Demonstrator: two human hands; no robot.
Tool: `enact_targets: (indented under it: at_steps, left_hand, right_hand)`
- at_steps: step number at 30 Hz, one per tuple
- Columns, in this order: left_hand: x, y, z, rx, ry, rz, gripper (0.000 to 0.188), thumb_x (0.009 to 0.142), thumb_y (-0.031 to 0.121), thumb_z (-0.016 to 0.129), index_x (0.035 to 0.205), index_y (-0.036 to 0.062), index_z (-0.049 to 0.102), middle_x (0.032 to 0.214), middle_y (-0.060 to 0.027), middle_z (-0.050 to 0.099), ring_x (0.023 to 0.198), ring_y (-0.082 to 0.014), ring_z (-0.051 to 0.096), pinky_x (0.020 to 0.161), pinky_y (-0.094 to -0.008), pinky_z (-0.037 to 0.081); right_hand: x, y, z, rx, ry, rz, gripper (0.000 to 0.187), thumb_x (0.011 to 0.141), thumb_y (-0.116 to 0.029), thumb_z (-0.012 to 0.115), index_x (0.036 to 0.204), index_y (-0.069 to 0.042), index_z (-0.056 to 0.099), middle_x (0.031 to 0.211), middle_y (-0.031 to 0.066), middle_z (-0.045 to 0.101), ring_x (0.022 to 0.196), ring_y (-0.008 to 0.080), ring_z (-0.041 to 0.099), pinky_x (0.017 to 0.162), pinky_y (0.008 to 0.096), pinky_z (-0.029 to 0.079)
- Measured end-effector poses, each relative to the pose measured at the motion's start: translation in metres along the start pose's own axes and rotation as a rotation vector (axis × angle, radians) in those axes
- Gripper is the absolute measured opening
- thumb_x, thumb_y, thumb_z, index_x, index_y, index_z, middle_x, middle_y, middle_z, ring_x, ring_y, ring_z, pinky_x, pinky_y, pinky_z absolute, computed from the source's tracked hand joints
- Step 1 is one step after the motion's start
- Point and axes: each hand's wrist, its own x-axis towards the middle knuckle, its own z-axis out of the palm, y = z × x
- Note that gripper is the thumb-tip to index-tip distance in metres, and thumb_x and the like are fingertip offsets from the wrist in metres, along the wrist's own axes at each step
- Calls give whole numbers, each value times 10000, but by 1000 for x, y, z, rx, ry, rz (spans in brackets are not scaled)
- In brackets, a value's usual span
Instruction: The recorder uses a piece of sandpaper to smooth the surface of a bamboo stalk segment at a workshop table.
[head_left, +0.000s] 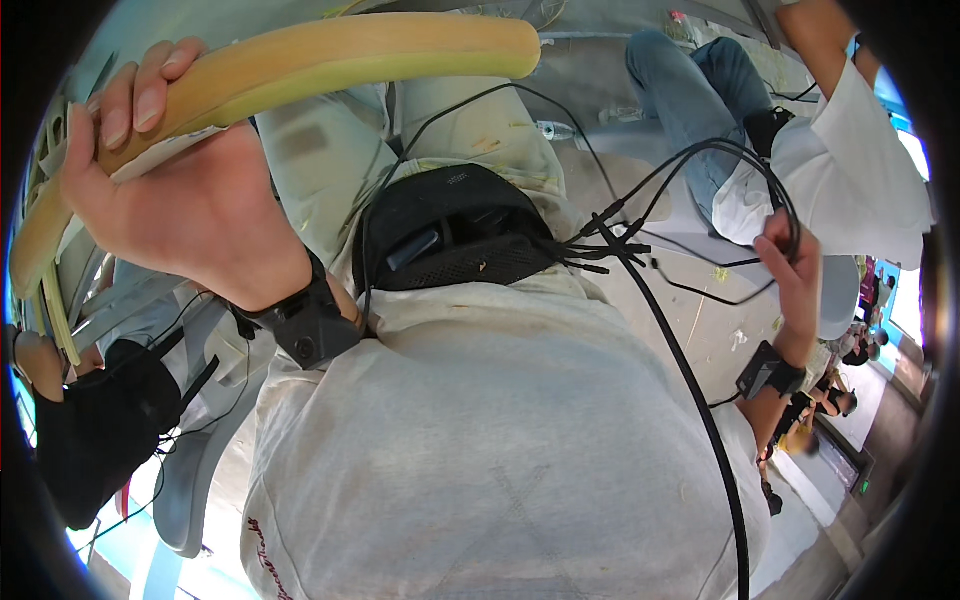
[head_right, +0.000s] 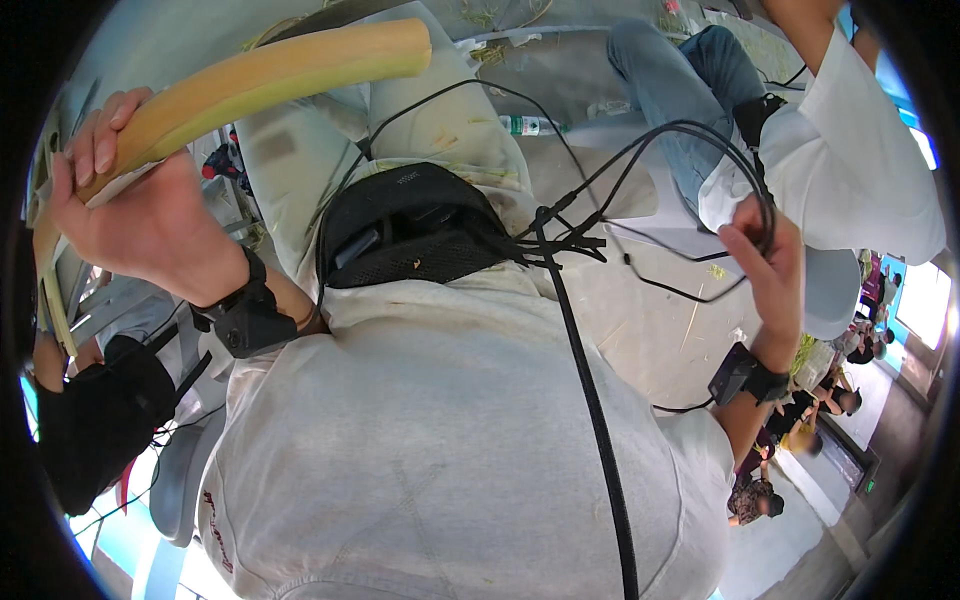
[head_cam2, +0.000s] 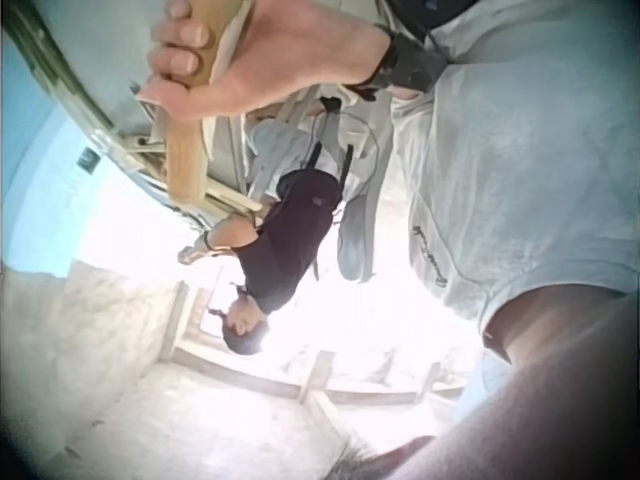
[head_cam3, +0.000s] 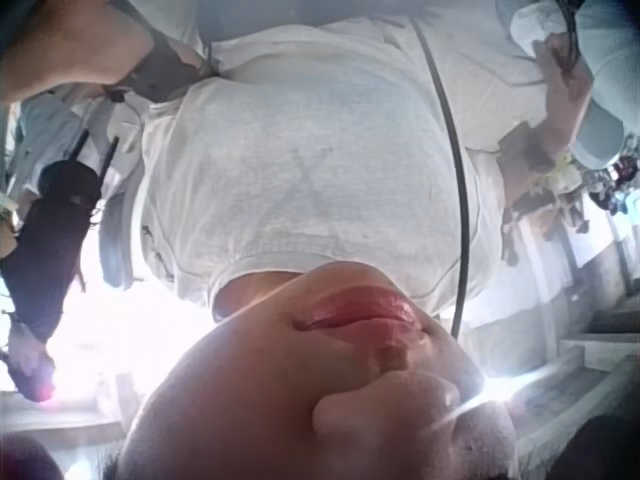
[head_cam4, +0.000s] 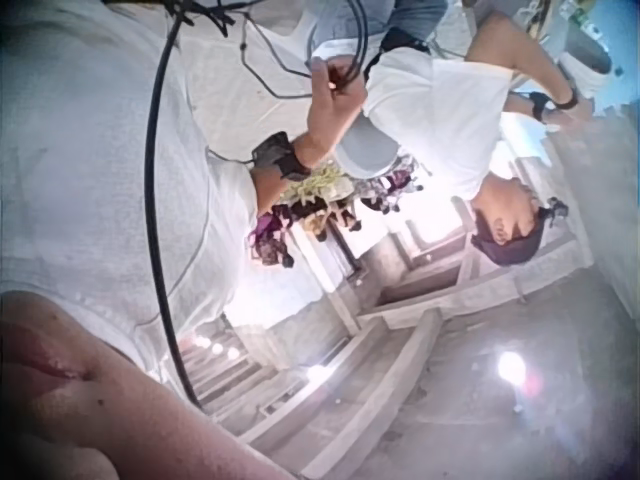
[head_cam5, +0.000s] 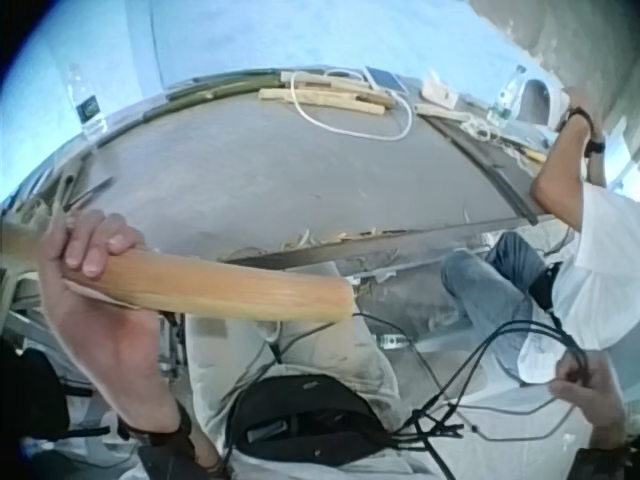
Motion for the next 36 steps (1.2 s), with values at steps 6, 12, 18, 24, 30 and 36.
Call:
enact_targets:
  at_steps: [6, 12, 18, 24, 30, 36]
  left_hand:
    - [0, 1, -3, 21, -52, 28, 196, 842, 72, 548, 706, 115, 414, 677, 14, 416, 680, -128, 425, 817, -347, 381]
    - [-1, -3, -3, 63, -33, 35, 208, 865, 96, 533, 704, 126, 404, 690, 17, 406, 683, -128, 419, 820, -345, 380]
    - [1, -5, -1, 71, -29, 25, 221, 865, 109, 534, 693, 135, 397, 682, 24, 404, 677, -127, 427, 812, -342, 384]
    - [6, 1, -4, 84, -55, 33, 218, 871, 116, 524, 692, 137, 400, 674, 29, 402, 674, -127, 433, 800, -338, 388]
    - [-2, 6, -5, 70, -64, 96, 202, 897, 96, 502, 711, 130, 429, 686, 31, 415, 665, -129, 427, 791, -339, 387]
    - [-17, 14, -5, 90, -46, 186, 153, 922, 114, 492, 770, 109, 474, 705, 29, 440, 662, -132, 425, 783, -340, 385]
  right_hand:
    - [16, 0, -51, -581, 491, -81, 140, 924, -99, 625, 906, -15, 514, 698, 1, 446, 627, 45, 349, 548, 225, 297]
    - [36, 29, -88, -722, 749, -56, 199, 915, -196, 646, 1043, -45, 625, 811, 22, 635, 604, 62, 506, 570, 219, 402]
    - [71, 39, -69, -164, 338, -159, 229, 941, -162, 526, 1056, 16, 614, 945, 68, 673, 782, 118, 631, 703, 250, 466]
    - [125, -17, -3, 12, 155, -357, 223, 937, -56, 419, 1064, 26, 583, 999, 82, 648, 895, 165, 650, 779, 252, 468]
    - [164, -60, 54, -4, -50, -591, 256, 826, 75, 455, 1028, -1, 591, 895, 93, 611, 830, 165, 609, 783, 272, 457]
    - [130, -54, 64, -495, -94, -505, 314, 753, 69, 500, 1038, -40, 578, 1017, 107, 587, 926, 198, 605, 774, 295, 452]
